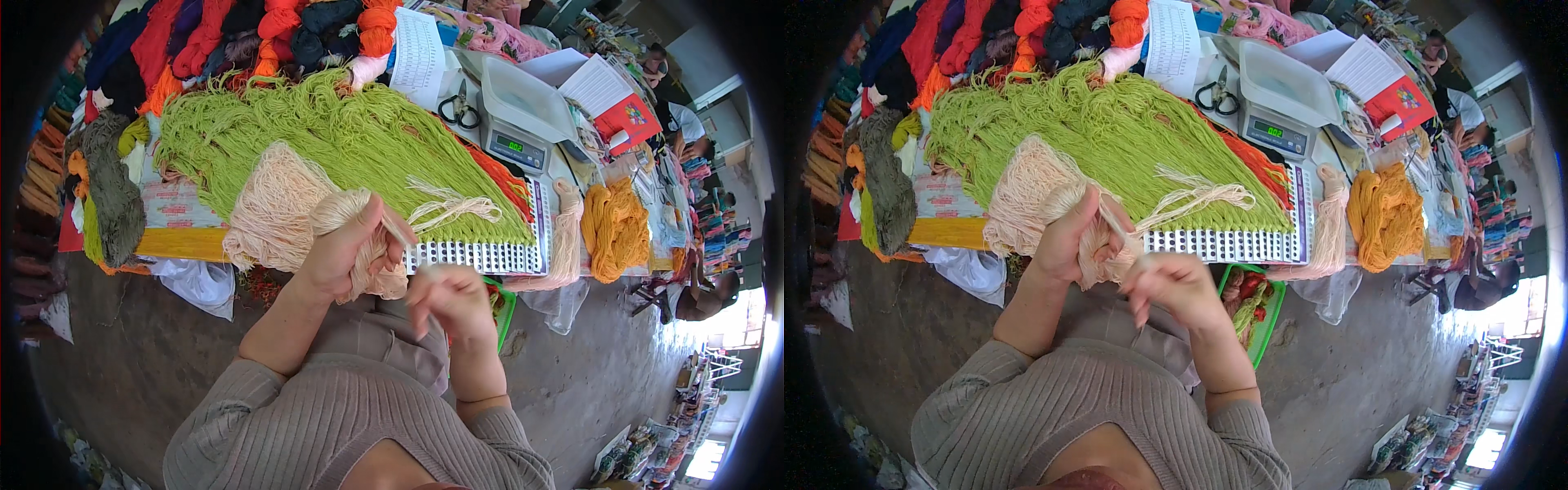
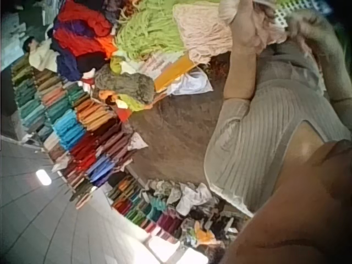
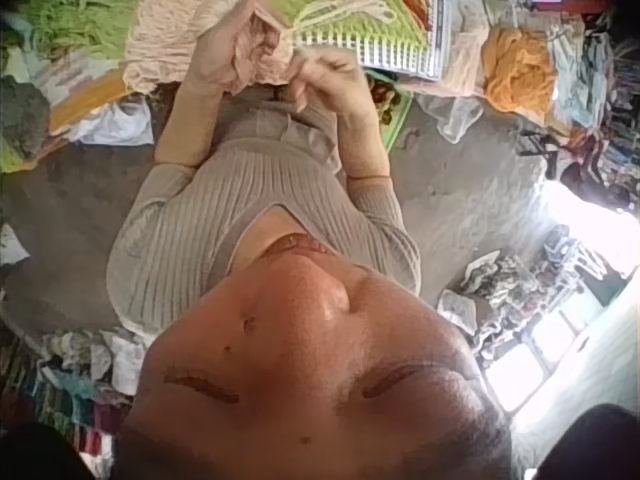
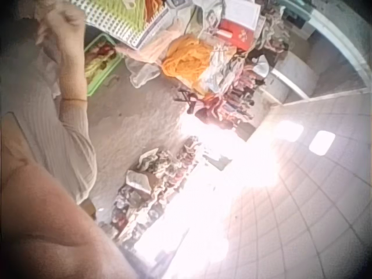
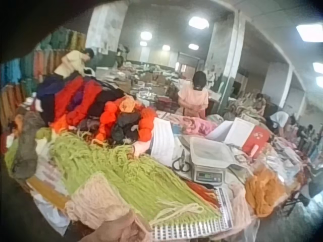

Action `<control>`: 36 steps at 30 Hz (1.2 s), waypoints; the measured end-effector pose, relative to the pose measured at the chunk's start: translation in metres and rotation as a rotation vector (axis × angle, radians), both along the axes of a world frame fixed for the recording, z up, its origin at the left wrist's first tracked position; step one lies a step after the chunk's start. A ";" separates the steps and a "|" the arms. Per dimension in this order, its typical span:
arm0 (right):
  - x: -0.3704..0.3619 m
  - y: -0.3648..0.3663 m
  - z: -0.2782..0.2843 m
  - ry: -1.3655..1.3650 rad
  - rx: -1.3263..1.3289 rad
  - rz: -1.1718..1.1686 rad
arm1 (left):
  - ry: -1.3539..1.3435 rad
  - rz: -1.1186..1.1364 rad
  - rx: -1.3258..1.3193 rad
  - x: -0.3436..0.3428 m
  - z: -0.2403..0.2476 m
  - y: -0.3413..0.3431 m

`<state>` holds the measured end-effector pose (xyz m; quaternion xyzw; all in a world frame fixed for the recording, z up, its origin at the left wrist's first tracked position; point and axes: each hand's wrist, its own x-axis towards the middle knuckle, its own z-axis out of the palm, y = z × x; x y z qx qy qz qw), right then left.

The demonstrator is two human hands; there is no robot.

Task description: Sorting and attaching bunches of colored yarn to a sample board at a factory workstation.

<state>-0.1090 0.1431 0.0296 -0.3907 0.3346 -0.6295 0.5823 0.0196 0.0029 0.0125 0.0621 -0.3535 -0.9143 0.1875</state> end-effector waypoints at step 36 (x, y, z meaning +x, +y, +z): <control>0.012 -0.018 -0.001 -0.045 0.097 -0.258 | 0.125 0.044 0.130 -0.004 0.006 0.001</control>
